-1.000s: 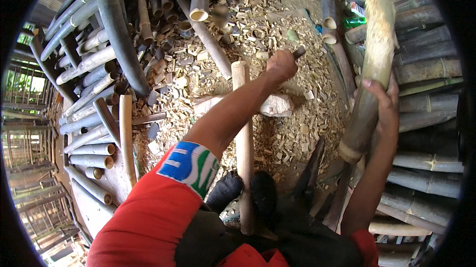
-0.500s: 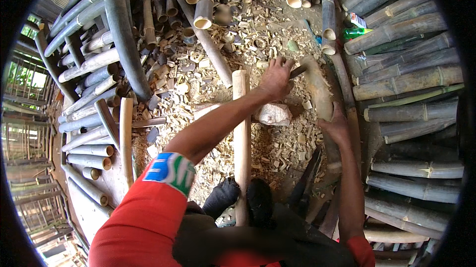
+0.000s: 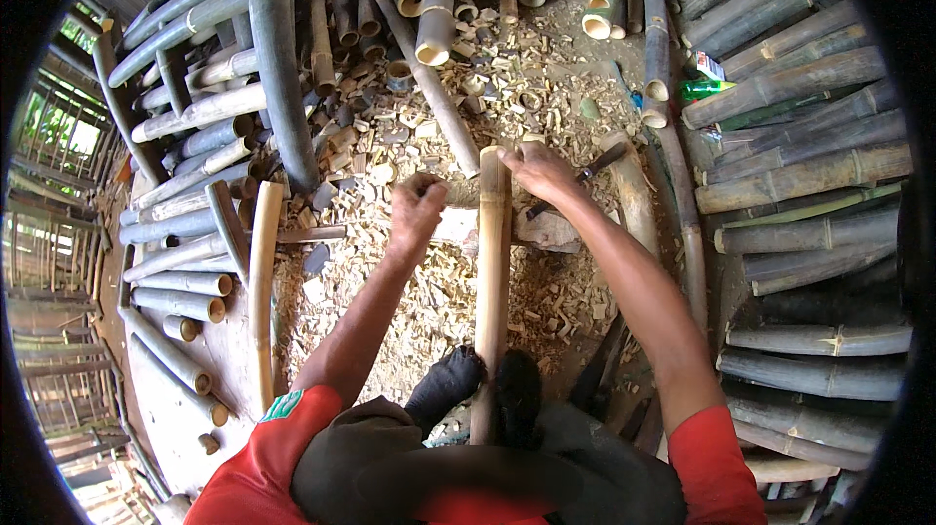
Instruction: The person holds a bamboo segment and strikes it with a wooden mallet to split or shave off thin strips, then uses a small blade to refine the surface of a bamboo piece.
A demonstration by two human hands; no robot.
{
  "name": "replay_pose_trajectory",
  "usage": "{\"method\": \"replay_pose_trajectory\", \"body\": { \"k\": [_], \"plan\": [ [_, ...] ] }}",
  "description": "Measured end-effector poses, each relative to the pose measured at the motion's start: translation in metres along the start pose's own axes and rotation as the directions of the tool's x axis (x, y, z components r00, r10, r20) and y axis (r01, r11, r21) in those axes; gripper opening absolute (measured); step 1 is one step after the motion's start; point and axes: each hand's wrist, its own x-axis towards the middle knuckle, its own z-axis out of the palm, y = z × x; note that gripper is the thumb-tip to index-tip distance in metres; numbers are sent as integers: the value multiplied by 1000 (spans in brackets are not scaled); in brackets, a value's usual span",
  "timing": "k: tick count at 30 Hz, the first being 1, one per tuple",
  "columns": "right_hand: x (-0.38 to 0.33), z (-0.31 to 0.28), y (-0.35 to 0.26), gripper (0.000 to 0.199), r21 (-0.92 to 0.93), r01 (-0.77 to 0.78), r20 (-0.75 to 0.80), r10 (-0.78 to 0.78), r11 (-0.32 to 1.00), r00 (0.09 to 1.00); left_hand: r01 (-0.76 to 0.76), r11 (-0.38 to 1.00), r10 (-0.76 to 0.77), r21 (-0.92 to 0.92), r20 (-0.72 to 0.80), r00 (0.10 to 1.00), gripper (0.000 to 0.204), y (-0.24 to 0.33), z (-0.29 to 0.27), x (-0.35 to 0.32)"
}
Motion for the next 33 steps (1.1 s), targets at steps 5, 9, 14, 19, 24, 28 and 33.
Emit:
{"method": "replay_pose_trajectory", "body": {
  "k": [5, 9, 14, 19, 24, 28, 33],
  "plan": [
    [16, 29, 7, 48, -116, 97, -142, -113, 988, 983, -29, 995, 18, 95, 119, 993, 21, -14, 32, 1],
    [16, 31, 6, 36, -28, 233, -227, -233, 972, 946, -112, 992, 103, 59, 131, 986, 26, -31, 43, 13],
    [-3, 28, 9, 27, 348, 349, -379, -210, 870, 901, -89, 988, 50, 130, 277, 960, 40, -16, 48, 5],
    [-21, 13, 18, 28, 288, 480, -461, -320, 829, 828, -160, 975, 92, 153, 382, 920, 51, -2, 46, -28],
    [-28, 14, 12, 29, 330, 554, -494, -361, 764, 791, -265, 880, 141, 393, 318, 938, 39, -12, 50, -47],
    [-75, -13, 2, 26, 354, 599, -442, -436, 718, 784, -386, 870, 303, 307, 285, 909, 27, 5, 49, -77],
    [-81, 3, 31, 43, 431, 369, -94, -365, 823, 926, -216, 905, 117, 367, 273, 955, 26, 8, 48, -69]
  ]
}}
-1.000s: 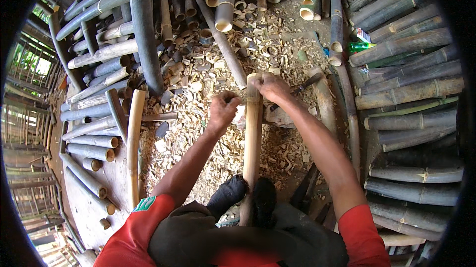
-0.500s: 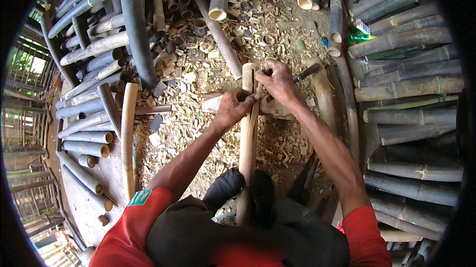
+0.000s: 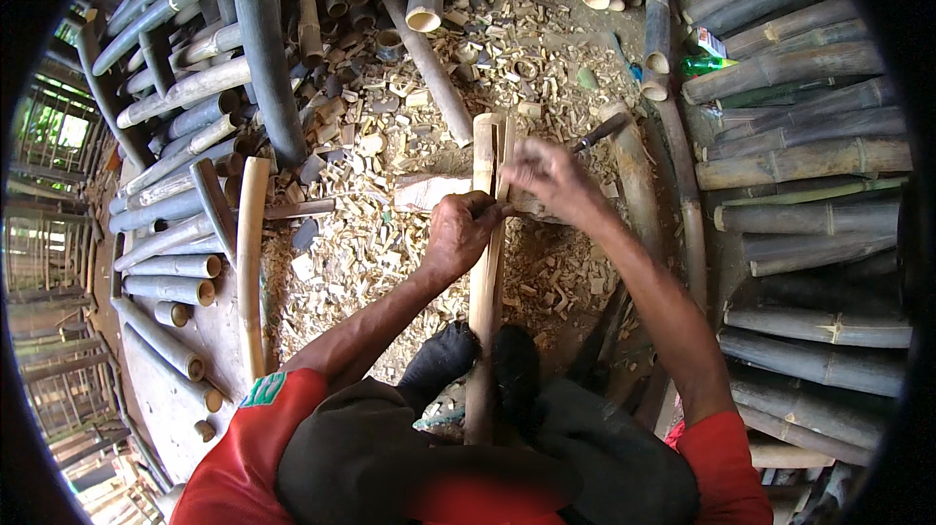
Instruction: The person holds a bamboo segment and strikes it with a wooden mallet to split or shave off thin strips, then uses a small blade to refine the surface of a bamboo piece.
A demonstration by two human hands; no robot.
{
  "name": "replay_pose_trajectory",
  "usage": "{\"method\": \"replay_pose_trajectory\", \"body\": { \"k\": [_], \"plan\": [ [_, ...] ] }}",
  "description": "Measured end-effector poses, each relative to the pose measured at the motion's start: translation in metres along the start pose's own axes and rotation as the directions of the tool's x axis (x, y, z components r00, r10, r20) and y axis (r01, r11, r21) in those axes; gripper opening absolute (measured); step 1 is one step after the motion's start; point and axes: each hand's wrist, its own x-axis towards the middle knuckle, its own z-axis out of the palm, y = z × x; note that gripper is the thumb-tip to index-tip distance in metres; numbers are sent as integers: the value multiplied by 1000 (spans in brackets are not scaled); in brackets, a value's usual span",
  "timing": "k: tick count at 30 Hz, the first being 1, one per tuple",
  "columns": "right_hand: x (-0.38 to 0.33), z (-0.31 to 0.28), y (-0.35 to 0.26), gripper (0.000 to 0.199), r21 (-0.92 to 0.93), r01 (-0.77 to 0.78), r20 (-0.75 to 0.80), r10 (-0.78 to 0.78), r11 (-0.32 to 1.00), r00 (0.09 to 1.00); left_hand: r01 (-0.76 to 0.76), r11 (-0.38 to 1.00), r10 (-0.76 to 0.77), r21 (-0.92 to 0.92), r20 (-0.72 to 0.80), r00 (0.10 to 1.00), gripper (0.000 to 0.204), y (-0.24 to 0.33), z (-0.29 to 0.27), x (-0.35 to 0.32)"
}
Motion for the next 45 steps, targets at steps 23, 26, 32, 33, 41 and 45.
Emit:
{"method": "replay_pose_trajectory", "body": {
  "k": [23, 26, 32, 33, 41, 45],
  "plan": [
    [44, -19, -13, 32, 1, 38, -235, -37, 999, 971, -33, 976, 54, -217, 93, 994, 52, 3, -26, 62],
    [31, -36, 5, 30, -4, 121, -303, -116, 993, 946, -84, 989, 100, -118, 137, 986, 51, -6, -11, 31],
    [39, -26, 8, 29, 59, 122, -300, -99, 991, 949, -117, 993, 116, 22, 49, 992, 27, -15, 10, 17],
    [30, -14, -15, 30, 3, 164, -418, -148, 986, 896, -116, 993, 114, 40, 35, 993, 25, -15, 0, 15],
    [31, -29, -25, 46, 66, 56, -274, -36, 996, 961, -252, 963, 252, 92, 7, 968, 21, -9, 4, 9],
    [58, -27, -6, 43, -81, -45, -270, 22, 996, 963, -200, 974, 198, 110, 29, 980, 18, -25, 12, 31]
  ]
}}
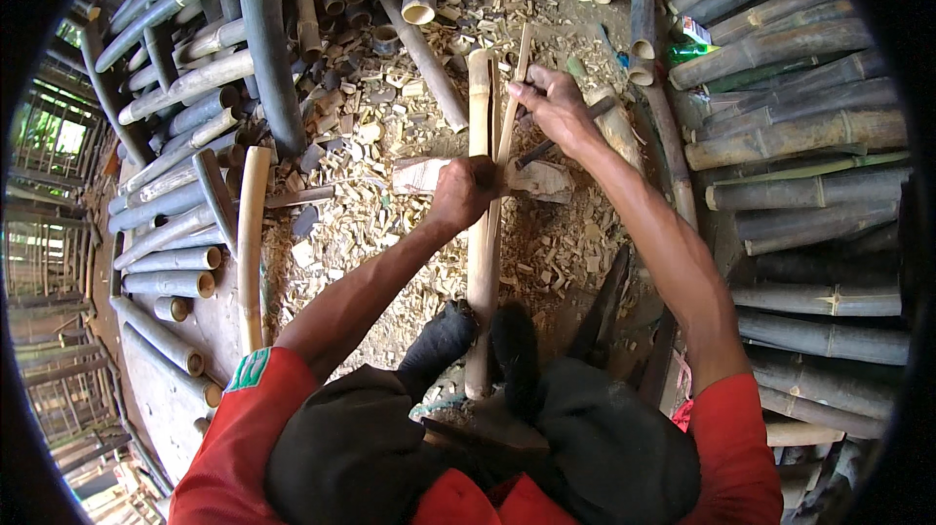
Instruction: The person holds a bamboo segment and strikes it with a wooden mallet to split or shave off thin strips, then uses a small blade to refine the surface of a bamboo piece.
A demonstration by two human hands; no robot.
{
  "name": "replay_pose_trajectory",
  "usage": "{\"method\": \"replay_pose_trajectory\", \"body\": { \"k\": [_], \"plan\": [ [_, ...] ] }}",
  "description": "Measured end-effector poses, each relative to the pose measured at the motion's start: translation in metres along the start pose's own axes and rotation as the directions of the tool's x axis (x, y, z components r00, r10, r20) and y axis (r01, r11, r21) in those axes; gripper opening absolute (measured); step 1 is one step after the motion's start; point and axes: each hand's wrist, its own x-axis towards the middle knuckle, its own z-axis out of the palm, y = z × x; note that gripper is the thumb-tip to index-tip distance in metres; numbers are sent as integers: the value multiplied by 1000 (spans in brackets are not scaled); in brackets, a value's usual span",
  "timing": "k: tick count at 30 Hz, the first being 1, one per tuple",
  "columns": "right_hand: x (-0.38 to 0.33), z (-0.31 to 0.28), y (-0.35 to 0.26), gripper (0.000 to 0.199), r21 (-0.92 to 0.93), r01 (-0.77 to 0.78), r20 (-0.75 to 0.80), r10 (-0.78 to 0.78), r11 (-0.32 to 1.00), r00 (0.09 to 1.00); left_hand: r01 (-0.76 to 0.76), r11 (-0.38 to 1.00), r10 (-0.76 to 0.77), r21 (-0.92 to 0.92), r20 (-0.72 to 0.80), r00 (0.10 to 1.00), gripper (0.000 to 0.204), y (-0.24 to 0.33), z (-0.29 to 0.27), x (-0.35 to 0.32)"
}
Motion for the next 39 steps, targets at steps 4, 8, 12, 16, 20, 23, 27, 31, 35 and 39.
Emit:
{"method": "replay_pose_trajectory", "body": {
  "k": [4, 8, 12, 16, 20, 23, 27, 31, 35, 39],
  "plan": [
    [4, -8, -9, 67, 334, -205, 122, 173, 920, 977, -6, 999, 6, -42, -19, 1000, 16, 11, -6, 13],
    [-25, 31, 18, 77, 216, -332, 214, 287, 918, 934, 172, 971, -165, -165, 56, 985, 19, -7, -8, 19],
    [-41, 41, 35, 67, 341, -314, 359, 187, 886, 915, 111, 967, -103, -229, 46, 994, 20, -5, -7, 16],
    [-45, 57, 51, 36, 182, -147, 39, 142, 972, 989, 48, 989, -50, -139, -14, 999, 32, 1, -9, -4],
    [-58, 42, 15, 32, 131, -59, 88, 48, 990, 995, 210, 976, -208, -48, 54, 977, 34, 0, -4, -23],
    [-67, 40, 5, 29, 233, -93, 56, 82, 968, 995, 243, 968, -239, -70, 54, 969, 32, 14, -6, -28],
    [-91, 10, -16, 25, 406, 31, 132, -92, 913, 987, 148, 980, -140, -137, 68, 988, 30, 51, -18, -54],
    [-100, 8, -26, 23, 507, -62, 122, 0, 860, 993, 95, 982, -84, -165, 70, 994, 27, 34, -7, -67],
    [-107, 4, -21, 19, 465, -9, 72, -27, 885, 997, 101, 994, -95, -41, 128, 987, 23, 23, 14, -102],
    [-120, -8, -46, 18, 490, -36, 85, -6, 871, 996, -6, 999, 10, -51, 69, 998, 20, 30, 9, -114]
  ]
}}
